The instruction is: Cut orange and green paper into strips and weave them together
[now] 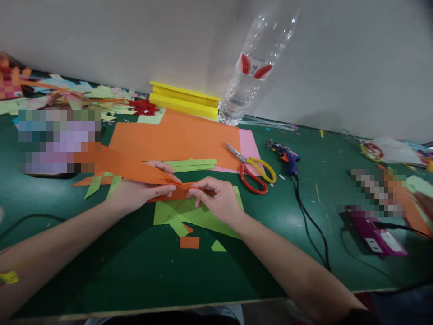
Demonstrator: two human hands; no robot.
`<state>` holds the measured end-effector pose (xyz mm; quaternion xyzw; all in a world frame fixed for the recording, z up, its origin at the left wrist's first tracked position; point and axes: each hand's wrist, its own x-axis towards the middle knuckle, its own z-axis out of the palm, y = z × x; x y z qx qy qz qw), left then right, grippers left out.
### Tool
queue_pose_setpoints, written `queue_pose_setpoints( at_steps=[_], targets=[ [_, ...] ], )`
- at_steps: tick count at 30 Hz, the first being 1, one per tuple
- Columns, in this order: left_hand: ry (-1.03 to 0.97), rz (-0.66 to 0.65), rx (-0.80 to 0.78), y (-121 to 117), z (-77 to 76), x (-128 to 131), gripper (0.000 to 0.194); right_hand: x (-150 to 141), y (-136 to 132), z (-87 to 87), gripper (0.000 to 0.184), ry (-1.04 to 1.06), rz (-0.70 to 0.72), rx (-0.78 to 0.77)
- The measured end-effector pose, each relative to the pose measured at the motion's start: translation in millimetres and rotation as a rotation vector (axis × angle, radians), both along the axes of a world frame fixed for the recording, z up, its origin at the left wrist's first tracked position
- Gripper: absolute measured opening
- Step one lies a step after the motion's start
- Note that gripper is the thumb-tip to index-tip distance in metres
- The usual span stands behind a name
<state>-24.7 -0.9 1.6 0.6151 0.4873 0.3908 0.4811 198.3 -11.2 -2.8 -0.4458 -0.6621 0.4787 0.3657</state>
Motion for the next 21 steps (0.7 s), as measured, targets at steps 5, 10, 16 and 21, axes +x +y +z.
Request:
queue_pose_setpoints(
  at_steps=[5,10,16,21],
  targets=[
    [-0.059,0.007,0.001,0.0,0.0,1.2,0.018,-0.1,-1.2,2.8,0.015,0.014,0.009,-0.002],
    [-0.105,-0.006,-0.011,-0.1,0.4,2.5,0.015,-0.6,-1.2,3.5,0.016,0.016,0.009,0.0],
    [-0.111,0.003,-0.017,-0.3,-0.8,2.2,0.018,-0.4,-1.2,3.0,0.017,0.014,0.018,0.006],
    [-0.107,0.004,-0.014,-0.9,1.1,2.3,0.017,-0.6,-1.9,5.1,0.016,0.009,0.018,-0.001]
  ],
)
